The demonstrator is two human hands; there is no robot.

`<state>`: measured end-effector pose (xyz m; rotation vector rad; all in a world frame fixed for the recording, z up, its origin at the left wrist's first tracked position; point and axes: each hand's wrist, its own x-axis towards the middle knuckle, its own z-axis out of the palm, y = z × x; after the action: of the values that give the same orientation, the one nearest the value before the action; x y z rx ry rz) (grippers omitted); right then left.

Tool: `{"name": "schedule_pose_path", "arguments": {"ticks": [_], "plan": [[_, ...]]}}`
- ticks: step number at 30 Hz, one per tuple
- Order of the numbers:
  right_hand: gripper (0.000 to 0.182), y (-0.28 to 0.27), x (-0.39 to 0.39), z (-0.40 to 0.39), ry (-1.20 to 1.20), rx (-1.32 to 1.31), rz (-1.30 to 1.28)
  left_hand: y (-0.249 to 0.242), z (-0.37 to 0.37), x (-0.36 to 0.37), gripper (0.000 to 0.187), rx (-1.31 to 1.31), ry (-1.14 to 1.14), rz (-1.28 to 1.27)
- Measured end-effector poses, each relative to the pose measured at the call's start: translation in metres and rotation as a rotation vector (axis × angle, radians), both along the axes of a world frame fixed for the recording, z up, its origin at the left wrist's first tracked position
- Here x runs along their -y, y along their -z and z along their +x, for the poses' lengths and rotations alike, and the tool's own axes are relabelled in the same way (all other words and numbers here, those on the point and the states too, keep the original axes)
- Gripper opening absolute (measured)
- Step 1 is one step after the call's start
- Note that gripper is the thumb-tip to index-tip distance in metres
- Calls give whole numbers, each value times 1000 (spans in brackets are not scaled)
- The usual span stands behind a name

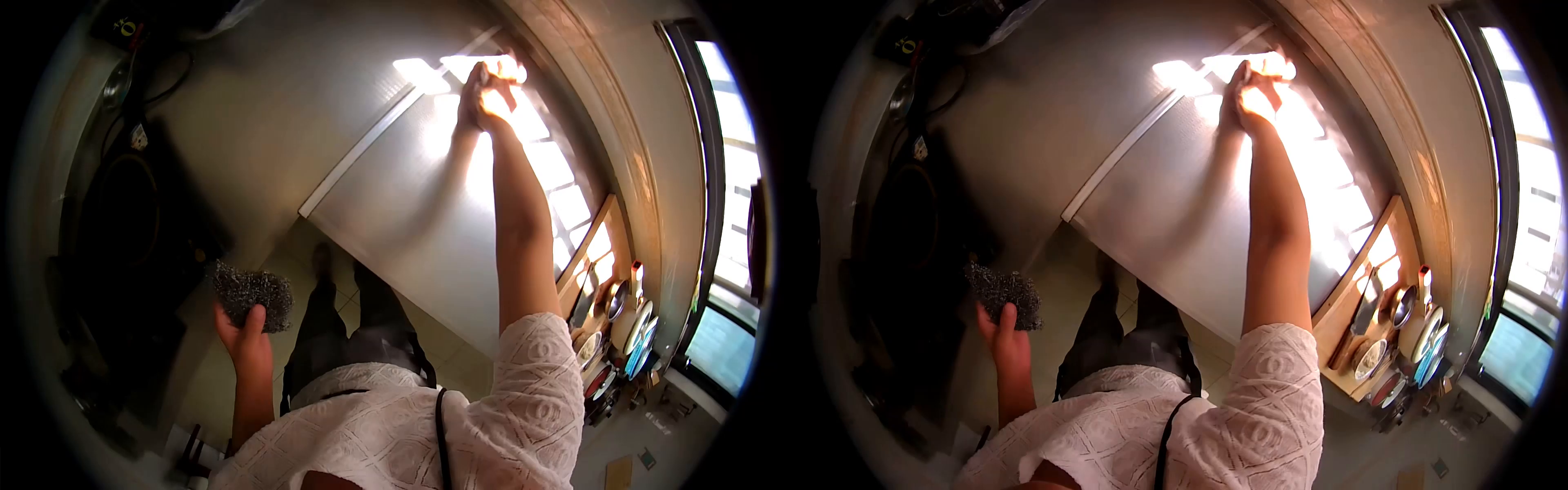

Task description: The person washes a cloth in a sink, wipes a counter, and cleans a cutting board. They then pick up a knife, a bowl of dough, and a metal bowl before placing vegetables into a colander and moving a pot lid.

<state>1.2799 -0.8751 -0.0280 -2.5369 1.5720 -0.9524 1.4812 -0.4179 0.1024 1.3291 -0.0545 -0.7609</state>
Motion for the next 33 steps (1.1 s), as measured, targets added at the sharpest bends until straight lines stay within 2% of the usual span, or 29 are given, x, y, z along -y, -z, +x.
{"name": "schedule_pose_path", "arguments": {"ticks": [1, 2, 4, 5, 7, 11, 14, 15, 17, 21, 23, 27, 29, 33], "plan": [[34, -14, -31, -54, 243, -628, -151, -5, 2, -2, 58, -25, 73, 18], [34, -26, -68, -92, 321, -667, -112, -9, 5, -3, 58, -12, 97, -21], [31, -55, -136, -144, 727, -528, 335, -7, 13, -5, 56, 31, 182, -105], [38, -64, -164, -158, 850, -371, 527, -4, 17, -8, 56, 8, 259, -122], [44, -34, -222, -183, 854, -327, 174, 2, 25, -5, 53, 37, 337, -130], [51, -31, -288, -109, 781, -95, 207, -14, 26, -6, 45, 26, 503, -151], [54, -39, -299, -36, 440, 82, 149, -27, 11, 1, 45, 62, 591, -184], [51, -42, -297, -9, 280, 98, 102, -36, 11, 5, 45, 77, 611, -204], [48, -46, -279, 13, 108, 64, 138, -50, -2, 11, 44, 104, 660, -226], [47, -45, -285, -42, 103, 57, 102, -61, -58, 22, 41, 120, 771, -265], [51, -47, -316, -95, 200, -6, 131, -62, -86, 23, 38, 132, 787, -264], [56, -72, -415, -217, 187, -44, 300, -58, -146, 17, 42, 116, 792, -224], [60, -81, -455, -278, 188, -167, 373, -64, -188, 23, 41, 92, 837, -167], [60, -79, -505, -377, 513, -105, 393, -63, -232, 31, 38, 38, 871, -172]]}}
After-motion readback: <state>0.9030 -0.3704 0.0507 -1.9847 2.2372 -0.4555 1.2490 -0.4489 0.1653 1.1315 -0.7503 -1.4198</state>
